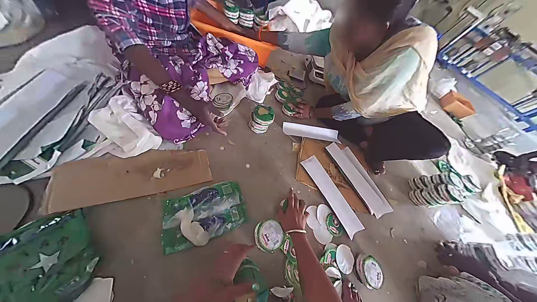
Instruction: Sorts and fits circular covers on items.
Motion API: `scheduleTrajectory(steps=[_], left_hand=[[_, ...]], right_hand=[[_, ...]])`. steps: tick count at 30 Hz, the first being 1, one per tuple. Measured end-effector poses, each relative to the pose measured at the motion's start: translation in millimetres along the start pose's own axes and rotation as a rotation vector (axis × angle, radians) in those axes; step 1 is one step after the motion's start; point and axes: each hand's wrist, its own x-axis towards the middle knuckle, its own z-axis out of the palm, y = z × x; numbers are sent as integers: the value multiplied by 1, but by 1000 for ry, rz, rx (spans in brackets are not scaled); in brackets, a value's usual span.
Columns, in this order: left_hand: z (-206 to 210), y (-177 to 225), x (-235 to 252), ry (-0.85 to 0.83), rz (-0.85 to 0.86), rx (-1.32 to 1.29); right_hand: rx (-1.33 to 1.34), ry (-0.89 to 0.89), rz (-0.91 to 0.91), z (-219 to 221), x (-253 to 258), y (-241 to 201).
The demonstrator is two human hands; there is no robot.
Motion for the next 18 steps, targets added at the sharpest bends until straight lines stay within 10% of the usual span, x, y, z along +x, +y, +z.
scheduleTrajectory(steps=[13,18], left_hand=[[7,-14,-21,-195,67,114],[13,-23,-19,-170,143,77]], right_hand=[[220,-47,-18,-11,-71,11],[286,235,-308,-23,-195,7]])
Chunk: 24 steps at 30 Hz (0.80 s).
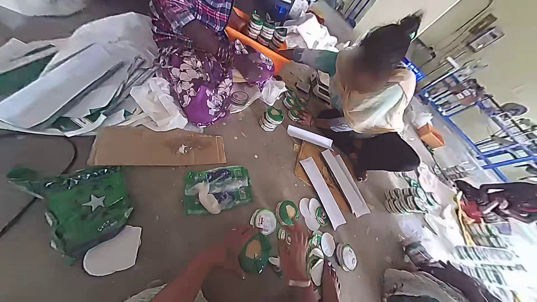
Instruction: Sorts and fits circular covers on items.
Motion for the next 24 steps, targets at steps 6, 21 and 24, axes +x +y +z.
scheduleTrajectory(steps=[6,21,24], left_hand=[[-10,10,1,-74,-86,45],[-4,9,0,-1,-97,131],[-5,-1,2,0,-34,83]], right_hand=[[-304,111,-132,25,-81,-23],[-434,51,-89,13,-107,-66],[-485,32,-216,25,-103,-65]])
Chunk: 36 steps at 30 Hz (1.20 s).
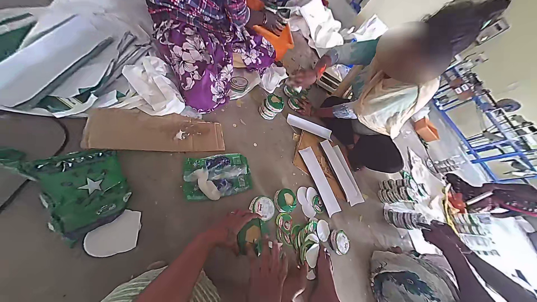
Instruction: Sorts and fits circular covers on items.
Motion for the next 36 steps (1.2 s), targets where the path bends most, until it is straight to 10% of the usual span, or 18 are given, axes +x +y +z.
scheduleTrajectory(steps=[25,36], left_hand=[[-7,-8,4,-38,-34,-3],[-9,-5,1,-24,1,-46]], right_hand=[[116,-108,-48,0,11,-13],[361,-269,205,-8,61,33]])
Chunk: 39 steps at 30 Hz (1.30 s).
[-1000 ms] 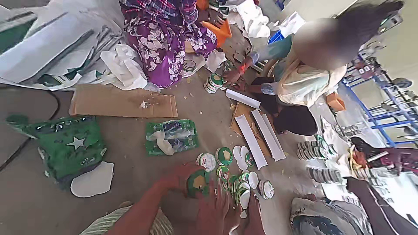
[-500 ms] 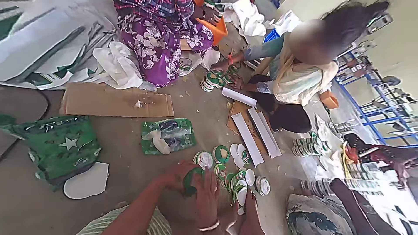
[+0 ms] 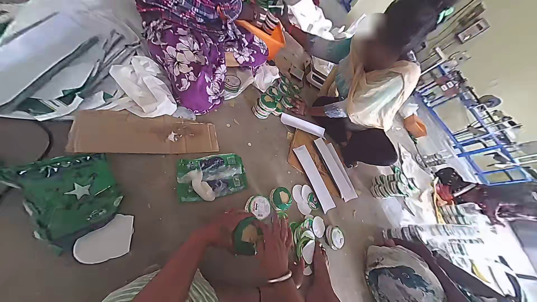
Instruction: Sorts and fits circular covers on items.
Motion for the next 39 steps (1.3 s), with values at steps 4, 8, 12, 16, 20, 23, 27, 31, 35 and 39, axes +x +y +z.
scheduleTrajectory(steps=[4,8,12,16,20,23,27,31,35,39], left_hand=[[4,-4,1,16,33,-18],[5,-7,4,-7,-5,-14],[3,-4,2,-2,-3,-41],[7,-13,2,23,63,-54],[7,-1,0,5,-44,-11],[11,4,1,23,-54,40],[0,38,-4,-144,-292,220],[7,-16,9,-30,-50,44],[-4,10,2,-33,-41,28],[-16,24,-11,162,-17,-154]], right_hand=[[81,187,28,1,-11,15],[-181,203,-122,10,-8,20],[-318,293,-138,4,-19,20],[-138,289,-4,-2,-15,21],[-244,237,-55,32,-56,12],[-242,116,-23,41,-79,-4],[48,156,48,12,-72,-1],[198,152,177,-1,1,79],[-37,-214,314,10,54,116],[302,328,226,11,24,97]])
